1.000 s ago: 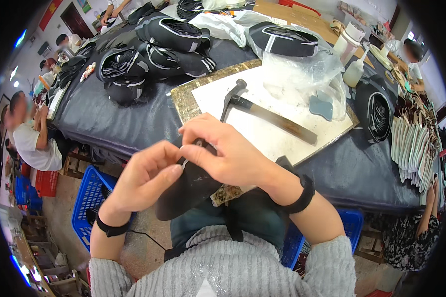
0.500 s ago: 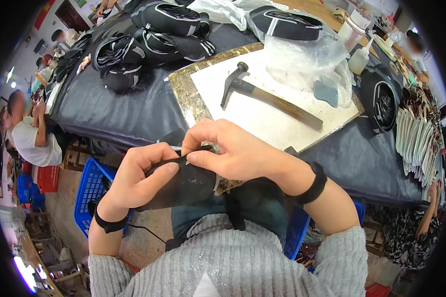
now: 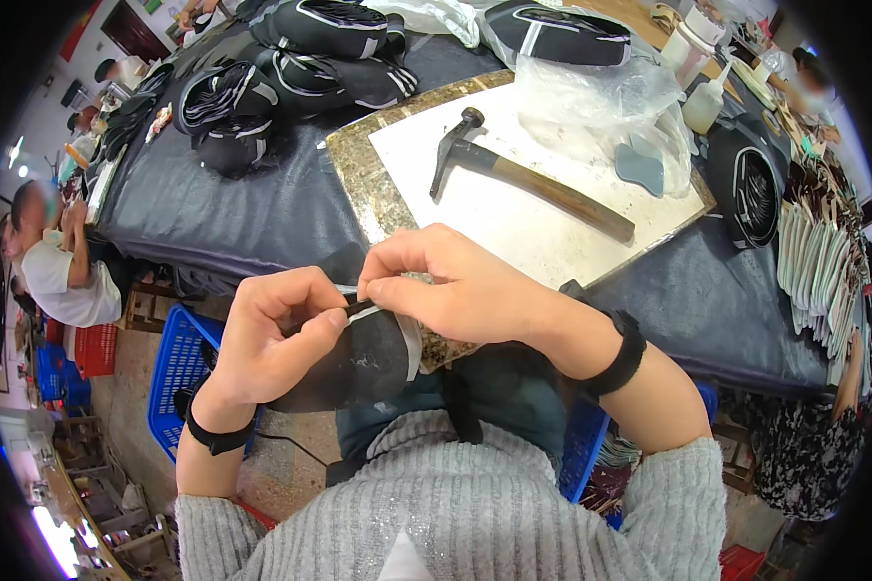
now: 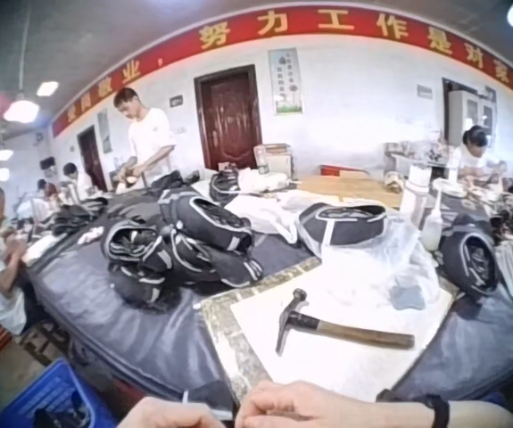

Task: Manually assemble and hammer components of a shoe upper.

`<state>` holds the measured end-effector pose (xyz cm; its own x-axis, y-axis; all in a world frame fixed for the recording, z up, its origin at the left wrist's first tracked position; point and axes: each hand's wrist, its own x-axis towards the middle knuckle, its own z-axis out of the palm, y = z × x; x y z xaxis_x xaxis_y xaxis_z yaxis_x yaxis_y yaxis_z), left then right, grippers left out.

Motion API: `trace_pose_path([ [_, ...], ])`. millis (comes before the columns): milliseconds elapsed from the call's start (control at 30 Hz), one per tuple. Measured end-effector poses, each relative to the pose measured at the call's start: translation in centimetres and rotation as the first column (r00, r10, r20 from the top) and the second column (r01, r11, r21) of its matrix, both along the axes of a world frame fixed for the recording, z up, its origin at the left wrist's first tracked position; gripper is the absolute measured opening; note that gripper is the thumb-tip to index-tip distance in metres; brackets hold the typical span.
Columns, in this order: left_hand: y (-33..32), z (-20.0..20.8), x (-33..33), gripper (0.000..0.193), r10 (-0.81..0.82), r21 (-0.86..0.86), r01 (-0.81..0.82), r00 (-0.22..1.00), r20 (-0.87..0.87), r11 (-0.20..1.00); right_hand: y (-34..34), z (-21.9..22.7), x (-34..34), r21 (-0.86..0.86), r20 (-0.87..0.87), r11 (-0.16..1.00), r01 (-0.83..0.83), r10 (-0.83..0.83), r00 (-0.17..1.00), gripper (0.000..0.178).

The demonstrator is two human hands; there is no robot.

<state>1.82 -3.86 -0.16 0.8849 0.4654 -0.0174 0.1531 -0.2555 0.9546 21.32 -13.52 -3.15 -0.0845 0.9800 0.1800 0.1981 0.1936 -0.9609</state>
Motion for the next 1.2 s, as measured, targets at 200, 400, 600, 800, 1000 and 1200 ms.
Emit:
trace_pose_path([
  [200, 0.5, -0.7, -0.3, 0.005, -0.046, -0.196, 0.041, 0.999, -0.021, 0.98, -0.1, 0.3, -0.6, -0.137, -0.118, 0.989, -0.048, 0.032, 0.992, 0.014],
  [400, 1.0, -1.1, -1.0, 0.006, -0.029, -0.346, 0.032, 0.999, 0.015, 0.938, -0.2, -0.3, -0.4, -0.199, -0.196, 0.978, -0.056, 0.016, 0.98, 0.014],
  [600, 0.4, -0.9, -0.7, 0.006, -0.012, -0.164, 0.008, 1.0, -0.028, 0.986, 0.2, -0.3, -0.7, -0.084, 0.045, 0.994, -0.068, 0.072, 0.996, 0.012],
  [800, 0.1, -1.4, -1.3, 0.005, 0.011, 0.115, -0.01, 1.0, -0.005, 0.993, -0.2, -0.9, -0.6, 0.025, 0.055, 0.999, -0.037, 0.036, 0.998, 0.013],
  [1000, -0.5, -1.7, -1.9, 0.013, 0.0, 0.772, -0.109, 0.99, 0.141, 0.626, -1.0, -1.0, -1.4, 0.72, 0.549, 0.693, -0.024, -0.548, 0.631, 0.009],
  [1200, -1.4, -2.9, -2.8, 0.024, -0.16, 0.932, -0.362, 0.919, 0.361, 0.021, -2.1, -2.6, -2.0, 0.918, 0.344, 0.396, -0.033, -0.75, 0.565, 0.014],
])
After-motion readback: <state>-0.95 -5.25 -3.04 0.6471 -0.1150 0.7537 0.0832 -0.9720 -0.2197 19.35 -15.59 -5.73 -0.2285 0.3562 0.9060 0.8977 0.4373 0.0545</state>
